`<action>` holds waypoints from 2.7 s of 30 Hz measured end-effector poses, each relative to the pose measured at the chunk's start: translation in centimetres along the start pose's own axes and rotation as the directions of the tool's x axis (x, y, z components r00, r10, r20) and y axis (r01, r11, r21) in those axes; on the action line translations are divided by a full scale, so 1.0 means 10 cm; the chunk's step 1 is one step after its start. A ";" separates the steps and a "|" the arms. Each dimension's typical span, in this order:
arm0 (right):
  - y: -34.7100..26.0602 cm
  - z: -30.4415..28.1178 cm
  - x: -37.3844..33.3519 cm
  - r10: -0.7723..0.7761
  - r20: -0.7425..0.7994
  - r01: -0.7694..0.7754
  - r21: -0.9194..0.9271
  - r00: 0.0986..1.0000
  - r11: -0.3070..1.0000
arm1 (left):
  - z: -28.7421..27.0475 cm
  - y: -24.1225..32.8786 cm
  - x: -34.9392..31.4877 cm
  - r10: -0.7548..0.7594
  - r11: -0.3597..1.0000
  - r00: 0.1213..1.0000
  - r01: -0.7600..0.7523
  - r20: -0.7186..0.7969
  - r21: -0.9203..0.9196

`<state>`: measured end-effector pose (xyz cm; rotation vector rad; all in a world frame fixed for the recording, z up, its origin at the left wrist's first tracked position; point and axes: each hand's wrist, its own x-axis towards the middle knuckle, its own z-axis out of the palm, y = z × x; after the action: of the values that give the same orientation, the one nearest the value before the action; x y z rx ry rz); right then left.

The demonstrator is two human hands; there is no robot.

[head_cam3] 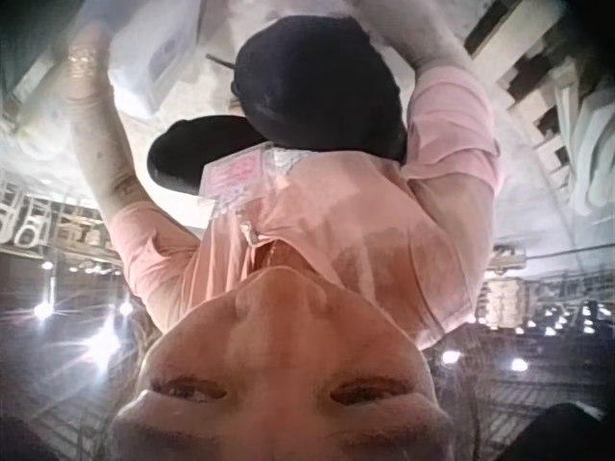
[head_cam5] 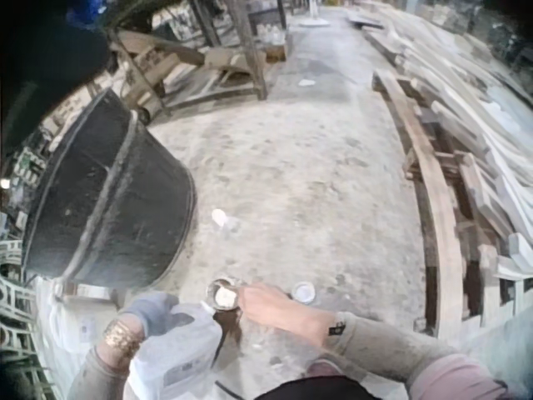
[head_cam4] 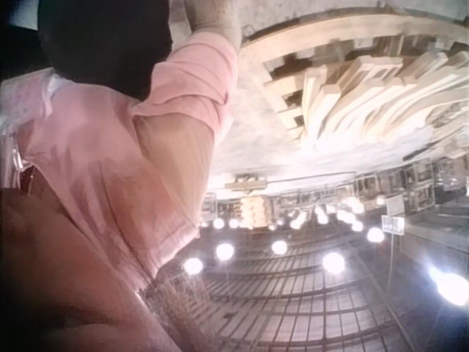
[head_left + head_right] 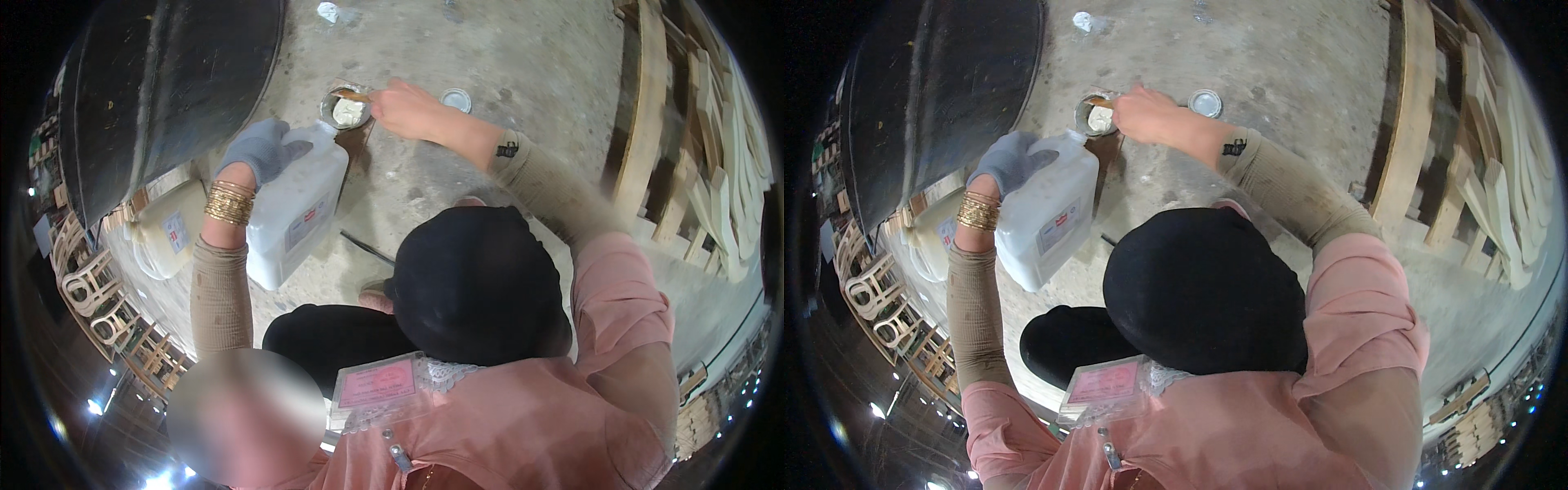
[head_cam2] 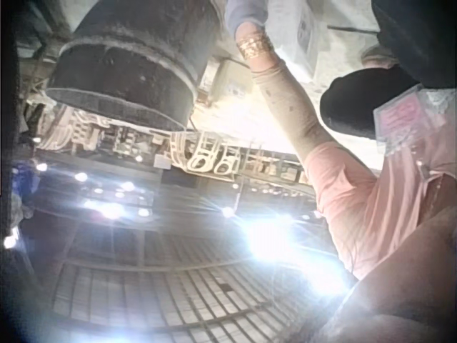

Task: The person mixes substances in a small container using a wooden stick, then pours liquid from a plastic jug into the container and continues mixing. The person also handles a green hose and a small metal canister.

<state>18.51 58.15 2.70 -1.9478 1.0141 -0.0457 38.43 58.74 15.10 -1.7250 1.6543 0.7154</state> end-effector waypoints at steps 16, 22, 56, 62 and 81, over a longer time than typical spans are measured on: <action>0.02 -0.07 0.03 0.049 -0.029 -0.047 0.087 0.998 0.995 | -0.07 0.08 0.25 -0.030 0.999 0.997 0.031 0.067 -0.011; 0.03 -0.07 0.08 0.059 -0.001 -0.059 0.091 0.998 0.994 | -0.06 0.09 0.33 -0.018 1.000 0.997 0.017 0.079 0.016; 0.04 -0.17 0.00 0.129 0.020 -0.130 0.133 0.991 0.982 | -0.08 0.09 0.55 -0.061 0.998 0.978 0.067 0.199 -0.022; 0.12 -0.13 0.02 0.082 0.038 -0.086 0.115 0.996 0.990 | -0.07 0.12 0.54 -0.034 0.999 0.985 0.036 0.166 -0.009; 0.11 0.02 -0.33 0.104 -0.048 -0.096 0.140 0.993 0.986 | -0.02 0.12 0.24 -0.056 0.996 0.996 0.061 0.067 -0.072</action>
<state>15.73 60.21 2.92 -1.7772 1.1148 -0.1105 37.35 56.96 13.33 -1.7755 1.5451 0.8057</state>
